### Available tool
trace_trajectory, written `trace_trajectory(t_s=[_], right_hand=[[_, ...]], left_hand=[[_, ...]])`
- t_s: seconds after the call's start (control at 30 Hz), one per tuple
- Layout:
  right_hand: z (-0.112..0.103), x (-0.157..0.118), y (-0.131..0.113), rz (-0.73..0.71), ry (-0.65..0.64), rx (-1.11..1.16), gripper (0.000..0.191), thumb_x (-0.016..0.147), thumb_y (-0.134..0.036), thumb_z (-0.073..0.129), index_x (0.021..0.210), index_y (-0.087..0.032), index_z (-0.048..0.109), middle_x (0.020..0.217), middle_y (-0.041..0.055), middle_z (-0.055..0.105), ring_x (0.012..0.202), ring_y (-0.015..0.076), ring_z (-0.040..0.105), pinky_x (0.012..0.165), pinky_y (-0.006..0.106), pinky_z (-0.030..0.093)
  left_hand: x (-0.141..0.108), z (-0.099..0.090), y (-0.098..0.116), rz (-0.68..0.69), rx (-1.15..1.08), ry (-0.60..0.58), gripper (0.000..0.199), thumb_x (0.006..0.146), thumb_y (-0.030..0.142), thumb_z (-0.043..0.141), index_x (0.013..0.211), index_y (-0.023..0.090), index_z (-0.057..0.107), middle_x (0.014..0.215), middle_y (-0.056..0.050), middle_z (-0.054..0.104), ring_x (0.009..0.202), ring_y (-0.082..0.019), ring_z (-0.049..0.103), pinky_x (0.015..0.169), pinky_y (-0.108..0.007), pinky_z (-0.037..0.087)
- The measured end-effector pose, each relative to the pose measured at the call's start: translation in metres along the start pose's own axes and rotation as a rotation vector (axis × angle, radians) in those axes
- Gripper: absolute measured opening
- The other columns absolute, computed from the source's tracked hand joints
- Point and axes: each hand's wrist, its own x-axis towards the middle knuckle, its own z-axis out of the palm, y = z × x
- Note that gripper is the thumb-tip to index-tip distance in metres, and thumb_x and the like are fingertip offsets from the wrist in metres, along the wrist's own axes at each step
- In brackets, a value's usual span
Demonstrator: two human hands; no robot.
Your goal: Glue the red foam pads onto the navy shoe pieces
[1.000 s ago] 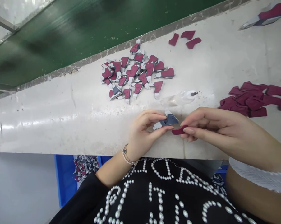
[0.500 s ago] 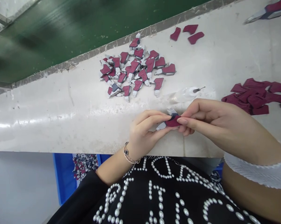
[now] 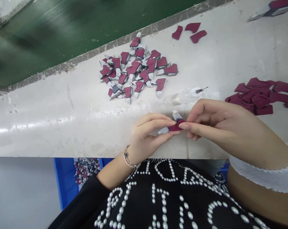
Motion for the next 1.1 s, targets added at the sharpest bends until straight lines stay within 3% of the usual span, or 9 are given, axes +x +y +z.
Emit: trace_trajectory(t_s=[0.17, 0.3, 0.47, 0.67, 0.9, 1.1], right_hand=[[-0.003, 0.0, 0.001, -0.077, -0.103, 0.018, 0.038, 0.096, -0.063, 0.06, 0.096, -0.026, 0.068, 0.076, 0.0001, 0.069, 0.066, 0.0179, 0.062, 0.059, 0.031, 0.048], [-0.003, 0.003, 0.001, -0.154, -0.197, 0.02, 0.037, 0.101, -0.056, 0.057, 0.086, -0.024, 0.07, 0.076, 0.0005, 0.064, 0.071, 0.0168, 0.06, 0.063, 0.03, 0.048], [0.002, 0.001, 0.0, -0.183, -0.172, -0.057, 0.036, 0.103, -0.054, 0.054, 0.086, -0.024, 0.066, 0.076, -0.0002, 0.064, 0.068, 0.0166, 0.059, 0.06, 0.031, 0.044], [0.015, -0.007, -0.005, -0.249, -0.026, -0.275, 0.034, 0.109, -0.04, 0.041, 0.083, -0.023, 0.054, 0.068, -0.0023, 0.054, 0.056, 0.0132, 0.05, 0.054, 0.031, 0.035], [0.02, -0.008, -0.006, -0.233, -0.034, -0.231, 0.032, 0.11, -0.04, 0.039, 0.089, -0.023, 0.057, 0.073, -0.0005, 0.06, 0.062, 0.0152, 0.055, 0.055, 0.031, 0.038], [0.017, -0.011, -0.002, -0.309, -0.091, -0.187, 0.029, 0.109, -0.043, 0.043, 0.123, -0.023, 0.058, 0.099, 0.0037, 0.071, 0.081, 0.0194, 0.068, 0.066, 0.031, 0.05]], left_hand=[[0.002, -0.005, 0.005, 0.015, -0.04, -0.034, 0.027, 0.078, 0.02, 0.088, 0.102, 0.018, 0.075, 0.097, -0.004, 0.079, 0.089, -0.013, 0.076, 0.081, -0.024, 0.066], [0.003, -0.006, 0.009, 0.026, -0.052, -0.055, 0.027, 0.08, 0.022, 0.087, 0.103, 0.017, 0.074, 0.097, -0.004, 0.079, 0.089, -0.012, 0.077, 0.081, -0.024, 0.067], [0.002, -0.006, 0.01, 0.021, -0.044, -0.061, 0.025, 0.083, 0.025, 0.085, 0.105, 0.019, 0.074, 0.098, -0.004, 0.079, 0.09, -0.013, 0.077, 0.081, -0.026, 0.068], [0.002, -0.005, 0.008, 0.03, -0.026, -0.051, 0.022, 0.085, 0.023, 0.083, 0.105, 0.019, 0.073, 0.098, -0.004, 0.078, 0.09, -0.013, 0.077, 0.08, -0.026, 0.068], [-0.003, -0.003, 0.007, 0.034, -0.007, -0.008, 0.023, 0.086, 0.022, 0.082, 0.107, 0.024, 0.074, 0.098, -0.002, 0.078, 0.088, -0.014, 0.077, 0.077, -0.026, 0.068], [-0.008, -0.002, 0.003, -0.088, -0.18, 0.07, 0.032, 0.078, 0.018, 0.089, 0.106, 0.023, 0.074, 0.101, -0.002, 0.078, 0.094, -0.015, 0.077, 0.084, -0.028, 0.069]])
